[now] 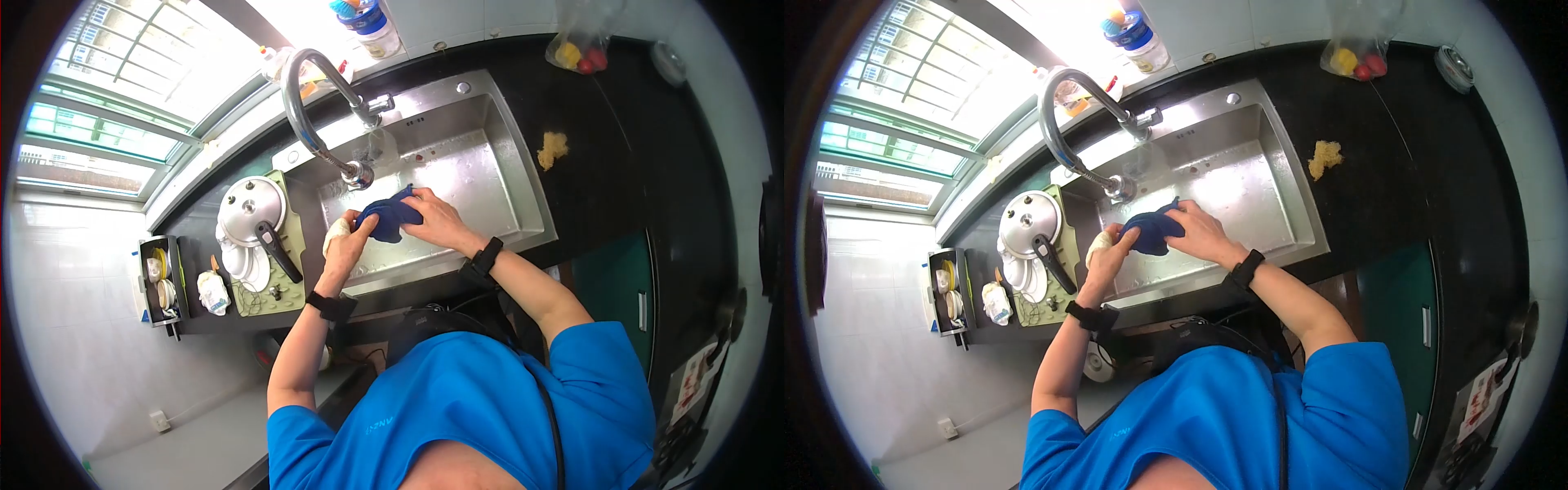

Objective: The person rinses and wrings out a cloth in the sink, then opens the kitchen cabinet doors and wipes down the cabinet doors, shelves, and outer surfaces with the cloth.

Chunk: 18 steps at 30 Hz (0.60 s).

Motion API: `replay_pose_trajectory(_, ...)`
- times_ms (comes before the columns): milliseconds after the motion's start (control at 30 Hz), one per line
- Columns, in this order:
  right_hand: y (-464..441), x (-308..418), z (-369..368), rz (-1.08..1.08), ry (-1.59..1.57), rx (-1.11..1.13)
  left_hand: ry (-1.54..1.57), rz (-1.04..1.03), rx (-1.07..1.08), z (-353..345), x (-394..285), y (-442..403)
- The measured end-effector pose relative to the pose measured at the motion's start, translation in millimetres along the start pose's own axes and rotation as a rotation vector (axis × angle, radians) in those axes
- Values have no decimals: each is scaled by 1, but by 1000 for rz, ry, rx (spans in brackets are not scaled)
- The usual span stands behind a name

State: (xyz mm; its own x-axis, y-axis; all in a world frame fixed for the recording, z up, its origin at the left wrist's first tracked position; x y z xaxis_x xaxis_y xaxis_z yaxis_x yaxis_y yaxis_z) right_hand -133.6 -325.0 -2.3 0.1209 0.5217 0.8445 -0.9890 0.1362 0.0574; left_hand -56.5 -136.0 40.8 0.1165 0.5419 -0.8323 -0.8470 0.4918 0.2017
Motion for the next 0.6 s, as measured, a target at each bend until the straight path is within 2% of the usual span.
replay_pose_trajectory(33,2,11,11,57,94,-83,-19,5,10,2,0,0)
replay_pose_trajectory(167,-7,41,40,139,178,-98,-19,16,8,11,10,3)
replay_pose_trajectory(233,-8,40,35,-92,-759,190,217,-47,69,4,10,5)
replay_pose_trajectory(267,-6,46,36,-98,-750,192,228,-46,70,2,13,9)
replay_pose_trajectory(333,-11,60,42,-101,-393,94,4,-47,74,7,-6,16)
replay_pose_trajectory(367,-11,76,42,-8,-449,130,11,-46,89,8,-12,20)
replay_pose_trajectory(400,-5,97,49,-10,-449,137,14,-40,87,11,-11,24)
replay_pose_trajectory(467,11,149,68,113,-393,246,101,-382,54,14,-38,25)
replay_pose_trajectory(533,13,162,73,154,14,229,140,-410,48,25,-78,37)
replay_pose_trajectory(600,16,170,80,146,187,289,118,-606,89,35,-124,49)
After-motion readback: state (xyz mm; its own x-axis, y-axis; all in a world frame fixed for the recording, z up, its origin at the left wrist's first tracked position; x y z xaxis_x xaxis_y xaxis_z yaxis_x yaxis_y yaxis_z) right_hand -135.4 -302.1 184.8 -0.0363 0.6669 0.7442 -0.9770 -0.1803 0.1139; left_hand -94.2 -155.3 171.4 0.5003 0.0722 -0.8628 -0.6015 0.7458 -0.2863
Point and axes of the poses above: each hand's wrist, its own y-axis away from the middle knuckle, its own z-axis out of the back of the hand, x = y × z, the point moved 7 cm from there along -y, towards the middle knuckle, and after that the axes turned 7 degrees about -z, right-handed, at the moved point
